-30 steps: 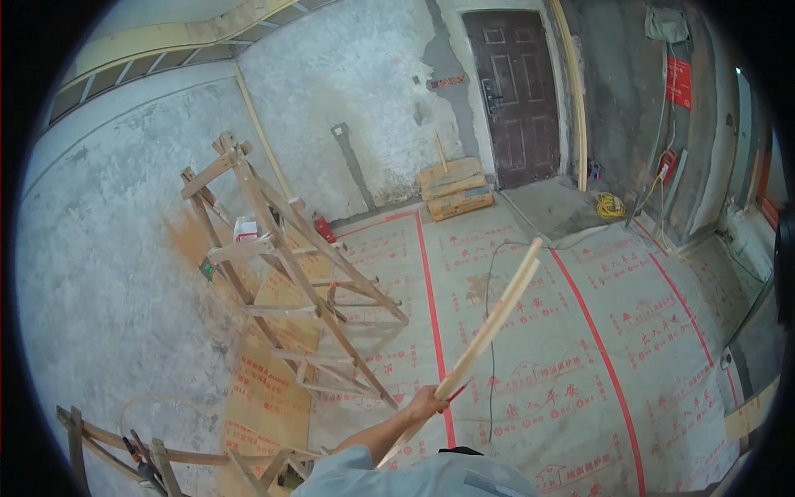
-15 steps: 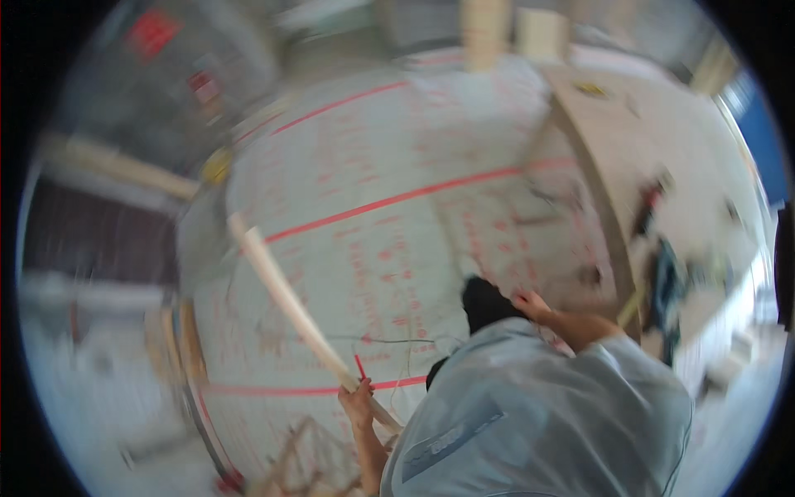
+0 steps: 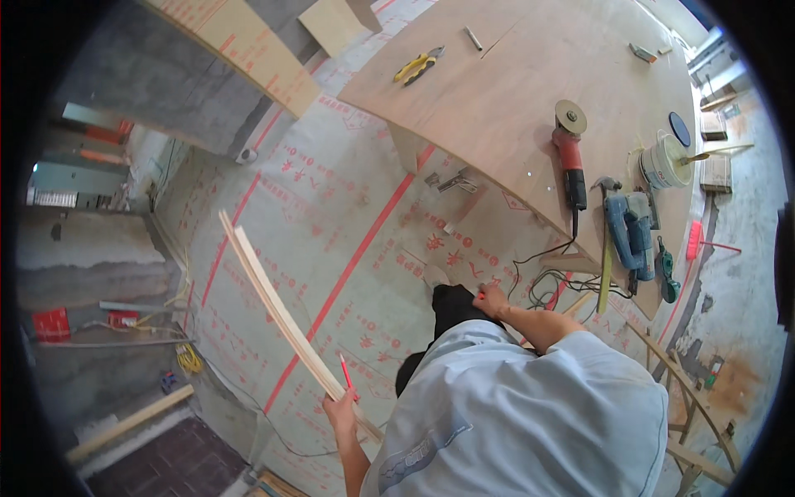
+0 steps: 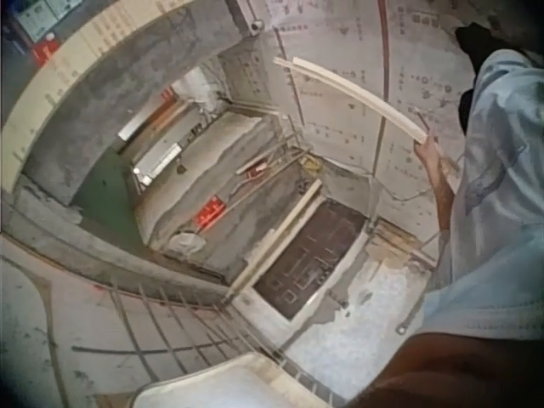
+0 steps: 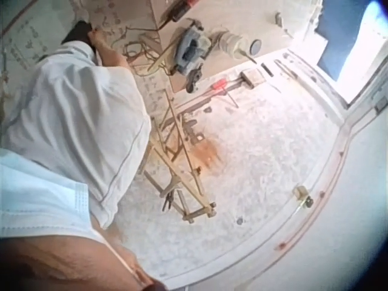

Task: Cutting wooden strips with a miter saw and applying adhesive to them on a workspace.

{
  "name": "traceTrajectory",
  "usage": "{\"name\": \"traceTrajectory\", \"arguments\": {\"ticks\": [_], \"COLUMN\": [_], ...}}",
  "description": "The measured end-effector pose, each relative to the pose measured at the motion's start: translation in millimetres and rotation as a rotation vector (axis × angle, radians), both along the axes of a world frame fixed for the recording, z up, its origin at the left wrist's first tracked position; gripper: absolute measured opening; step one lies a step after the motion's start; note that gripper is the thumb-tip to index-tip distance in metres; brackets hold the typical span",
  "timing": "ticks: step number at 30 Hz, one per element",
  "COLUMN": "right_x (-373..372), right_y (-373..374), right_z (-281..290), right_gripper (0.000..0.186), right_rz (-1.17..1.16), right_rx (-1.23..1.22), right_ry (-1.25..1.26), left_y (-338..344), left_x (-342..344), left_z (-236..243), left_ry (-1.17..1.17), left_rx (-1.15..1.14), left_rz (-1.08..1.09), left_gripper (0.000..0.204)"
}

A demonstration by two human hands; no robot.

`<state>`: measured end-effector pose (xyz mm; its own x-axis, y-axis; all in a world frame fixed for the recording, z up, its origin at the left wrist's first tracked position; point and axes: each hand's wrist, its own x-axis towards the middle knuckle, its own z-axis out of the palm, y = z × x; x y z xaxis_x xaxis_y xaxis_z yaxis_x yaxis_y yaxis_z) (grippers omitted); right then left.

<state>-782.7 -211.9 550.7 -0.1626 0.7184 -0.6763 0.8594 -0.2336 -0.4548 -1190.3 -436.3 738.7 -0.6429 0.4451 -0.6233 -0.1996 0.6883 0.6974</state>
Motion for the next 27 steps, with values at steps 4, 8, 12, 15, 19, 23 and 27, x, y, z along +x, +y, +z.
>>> {"name": "traceTrajectory", "arguments": {"ticks": [4,8,12,15,19,23,27], "right_x": [-3.8,-10.2,-35.5,-73.4,-143.7,-209.8,-255.5], "right_y": [15.9,22.9,46.5,83.4,172.2,334.4,507.7], "right_z": [-21.3,-27.6,-17.2,10.5,78.8,132.9,140.3], "right_gripper": [0.046,0.043,0.042,0.060,0.049,0.056,0.073], "right_rz": [-0.364,-0.579,-0.618,-0.612,-0.358,-0.370,-0.675], "right_rx": [-0.129,-0.236,-0.459,-0.281,0.233,0.791,0.864], "right_ry": [-0.075,0.231,0.240,0.089,0.004,0.108,-0.041], "left_y": [108.3,197.7,278.3,331.9,401.4,467.9,547.0], "left_x": [-46.3,-75.7,-115.4,-148.7,-208.0,-245.5,-248.4], "left_z": [22.4,24.3,9.4,-5.7,-10.5,-3.1,8.3], "left_ry": [0.031,0.012,-0.101,-0.118,-0.139,-0.204,-0.234], "left_rx": [0.021,0.072,0.113,0.182,0.218,0.255,0.248], "left_rz": [-0.213,-0.395,-0.510,-0.614,-0.700,-0.733,-0.808], "left_gripper": [0.020,0.016,0.016,0.015,0.013,0.014,0.015]}}
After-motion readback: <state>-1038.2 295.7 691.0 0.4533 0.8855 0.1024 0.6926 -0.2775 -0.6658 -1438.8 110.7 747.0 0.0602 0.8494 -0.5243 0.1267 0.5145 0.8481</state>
